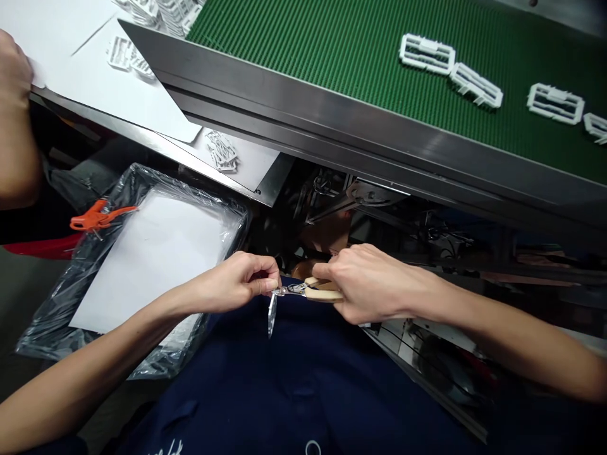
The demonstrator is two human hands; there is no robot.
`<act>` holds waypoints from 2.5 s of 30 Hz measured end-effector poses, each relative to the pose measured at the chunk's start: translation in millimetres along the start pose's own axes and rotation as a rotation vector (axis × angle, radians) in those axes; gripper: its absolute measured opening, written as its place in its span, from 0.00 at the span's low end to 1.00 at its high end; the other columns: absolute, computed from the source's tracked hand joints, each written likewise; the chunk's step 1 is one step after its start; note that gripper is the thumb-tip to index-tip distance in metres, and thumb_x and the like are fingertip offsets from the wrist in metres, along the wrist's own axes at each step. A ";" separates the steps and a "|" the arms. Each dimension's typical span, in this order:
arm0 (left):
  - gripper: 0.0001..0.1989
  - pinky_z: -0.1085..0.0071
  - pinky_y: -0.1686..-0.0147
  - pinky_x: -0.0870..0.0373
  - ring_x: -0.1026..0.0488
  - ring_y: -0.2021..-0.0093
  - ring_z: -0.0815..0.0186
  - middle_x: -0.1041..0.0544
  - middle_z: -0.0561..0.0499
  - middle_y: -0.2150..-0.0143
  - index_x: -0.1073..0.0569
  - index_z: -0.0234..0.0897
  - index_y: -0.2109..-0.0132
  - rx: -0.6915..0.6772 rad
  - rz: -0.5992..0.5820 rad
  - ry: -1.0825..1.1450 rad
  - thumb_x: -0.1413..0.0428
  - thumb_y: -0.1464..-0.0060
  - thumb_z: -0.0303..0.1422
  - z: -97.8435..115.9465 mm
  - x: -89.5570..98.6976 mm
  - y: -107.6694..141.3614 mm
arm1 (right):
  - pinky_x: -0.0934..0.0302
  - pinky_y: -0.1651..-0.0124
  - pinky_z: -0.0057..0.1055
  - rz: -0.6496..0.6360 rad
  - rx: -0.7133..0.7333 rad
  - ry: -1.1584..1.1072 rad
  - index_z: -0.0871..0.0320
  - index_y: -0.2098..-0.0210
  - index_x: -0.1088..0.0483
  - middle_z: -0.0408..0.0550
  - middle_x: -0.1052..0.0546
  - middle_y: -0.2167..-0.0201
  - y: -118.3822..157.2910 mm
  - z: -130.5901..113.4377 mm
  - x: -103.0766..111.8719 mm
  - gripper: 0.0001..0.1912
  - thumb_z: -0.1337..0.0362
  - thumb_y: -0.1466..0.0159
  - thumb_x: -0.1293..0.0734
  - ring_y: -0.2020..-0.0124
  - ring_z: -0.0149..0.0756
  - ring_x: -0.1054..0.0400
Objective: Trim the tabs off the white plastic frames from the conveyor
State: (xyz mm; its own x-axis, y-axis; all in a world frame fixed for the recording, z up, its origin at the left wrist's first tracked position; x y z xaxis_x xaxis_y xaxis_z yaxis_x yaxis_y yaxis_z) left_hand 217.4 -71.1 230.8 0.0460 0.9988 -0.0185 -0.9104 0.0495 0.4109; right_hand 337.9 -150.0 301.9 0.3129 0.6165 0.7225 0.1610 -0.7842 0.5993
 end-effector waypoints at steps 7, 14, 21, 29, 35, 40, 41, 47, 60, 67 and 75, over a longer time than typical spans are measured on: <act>0.12 0.68 0.57 0.36 0.30 0.56 0.61 0.26 0.46 0.58 0.29 0.35 0.56 0.006 0.115 0.482 0.47 0.42 0.39 -31.1 -26.3 -1.7 | 0.56 0.76 0.27 0.055 -0.248 -0.264 0.55 0.71 0.31 0.43 0.30 0.80 18.5 43.7 -30.4 0.06 0.60 0.42 0.38 0.81 0.30 0.40; 0.23 0.66 0.57 0.35 0.32 0.63 0.64 0.30 0.47 0.61 0.36 0.39 0.43 -0.053 0.098 0.721 0.47 0.42 0.43 -45.8 -55.9 -15.1 | 0.51 0.73 0.26 0.273 -0.454 -0.422 0.54 0.65 0.34 0.39 0.31 0.77 27.4 58.0 -65.1 0.09 0.56 0.41 0.38 0.77 0.29 0.40; 0.27 0.72 0.72 0.39 0.37 0.76 0.70 0.32 0.50 0.68 0.37 0.39 0.42 0.042 0.038 0.865 0.65 0.38 0.49 -35.3 -55.9 -21.2 | 0.45 0.67 0.27 0.451 -0.349 -0.448 0.53 0.58 0.35 0.43 0.29 0.67 33.8 46.2 -67.8 0.12 0.59 0.40 0.37 0.70 0.31 0.37; 0.28 0.72 0.76 0.38 0.34 0.78 0.69 0.29 0.44 0.61 0.33 0.36 0.49 0.068 0.039 0.887 0.67 0.38 0.49 -25.7 -53.2 -18.3 | 0.45 0.64 0.30 0.445 -0.263 -0.173 0.56 0.54 0.35 0.46 0.29 0.66 35.8 41.1 -64.0 0.16 0.59 0.41 0.38 0.66 0.36 0.36; 0.29 0.73 0.76 0.38 0.35 0.79 0.70 0.28 0.44 0.61 0.29 0.33 0.55 0.074 0.040 0.841 0.67 0.37 0.48 -24.9 -52.7 -15.6 | 0.48 0.66 0.29 0.393 -0.207 -0.127 0.56 0.54 0.35 0.47 0.28 0.66 31.7 39.8 -62.2 0.16 0.62 0.43 0.38 0.66 0.36 0.35; 0.27 0.73 0.77 0.39 0.35 0.79 0.70 0.28 0.45 0.62 0.31 0.36 0.50 0.079 0.037 0.853 0.66 0.37 0.47 -26.4 -52.8 -13.7 | 0.52 0.70 0.28 0.367 -0.188 -0.123 0.56 0.58 0.33 0.46 0.27 0.69 29.6 38.4 -58.5 0.13 0.59 0.40 0.39 0.69 0.34 0.35; 0.26 0.73 0.77 0.39 0.35 0.79 0.70 0.28 0.45 0.62 0.31 0.36 0.49 0.080 0.035 0.857 0.66 0.37 0.47 -26.6 -52.9 -13.4 | 0.53 0.70 0.28 0.362 -0.185 -0.126 0.56 0.59 0.33 0.46 0.27 0.70 29.4 38.3 -57.7 0.12 0.59 0.39 0.40 0.70 0.34 0.35; 0.28 0.74 0.77 0.37 0.35 0.79 0.71 0.27 0.43 0.64 0.29 0.31 0.55 0.083 0.012 0.902 0.66 0.36 0.46 -27.2 -54.5 -13.3 | 0.58 0.73 0.27 0.366 -0.165 -0.178 0.56 0.67 0.33 0.41 0.30 0.76 27.8 41.3 -55.8 0.05 0.63 0.42 0.38 0.77 0.28 0.41; 0.07 0.69 0.67 0.27 0.27 0.70 0.66 0.28 0.51 0.71 0.29 0.34 0.63 0.040 0.507 1.266 0.42 0.45 0.34 -37.0 -23.5 -41.5 | 0.42 0.68 0.26 0.652 -0.315 -1.195 0.57 0.66 0.37 0.40 0.30 0.73 -14.1 23.5 -84.8 0.14 0.55 0.45 0.32 0.73 0.28 0.37; 0.08 0.70 0.68 0.26 0.25 0.69 0.65 0.25 0.48 0.68 0.29 0.31 0.67 0.066 0.571 1.158 0.42 0.46 0.34 -20.8 -22.2 -48.5 | 0.40 0.70 0.26 0.730 -0.182 -1.596 0.56 0.64 0.36 0.40 0.33 0.72 -26.2 28.9 -92.2 0.16 0.60 0.48 0.28 0.73 0.27 0.38; 0.11 0.63 0.60 0.25 0.24 0.60 0.57 0.22 0.40 0.63 0.28 0.27 0.62 0.042 0.524 1.287 0.52 0.38 0.31 -13.7 -16.5 -51.8 | 0.39 0.70 0.28 0.778 -0.128 -1.674 0.56 0.63 0.36 0.42 0.31 0.69 -26.7 39.6 -90.8 0.17 0.56 0.47 0.29 0.74 0.27 0.37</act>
State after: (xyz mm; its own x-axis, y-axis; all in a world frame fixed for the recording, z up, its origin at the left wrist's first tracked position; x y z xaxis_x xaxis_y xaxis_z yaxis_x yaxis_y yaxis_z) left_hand 258.1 -90.1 197.3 -0.7209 0.2011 -0.6632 -0.6895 -0.3049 0.6570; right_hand 342.3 -187.8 206.6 0.7727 -0.6051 -0.1915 -0.4942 -0.7630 0.4166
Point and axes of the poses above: each hand's wrist, its own y-axis away from the middle knuckle, its own x-axis out of the back of the hand, z = x × y, the point moved 6 cm from there along -y, towards the middle knuckle
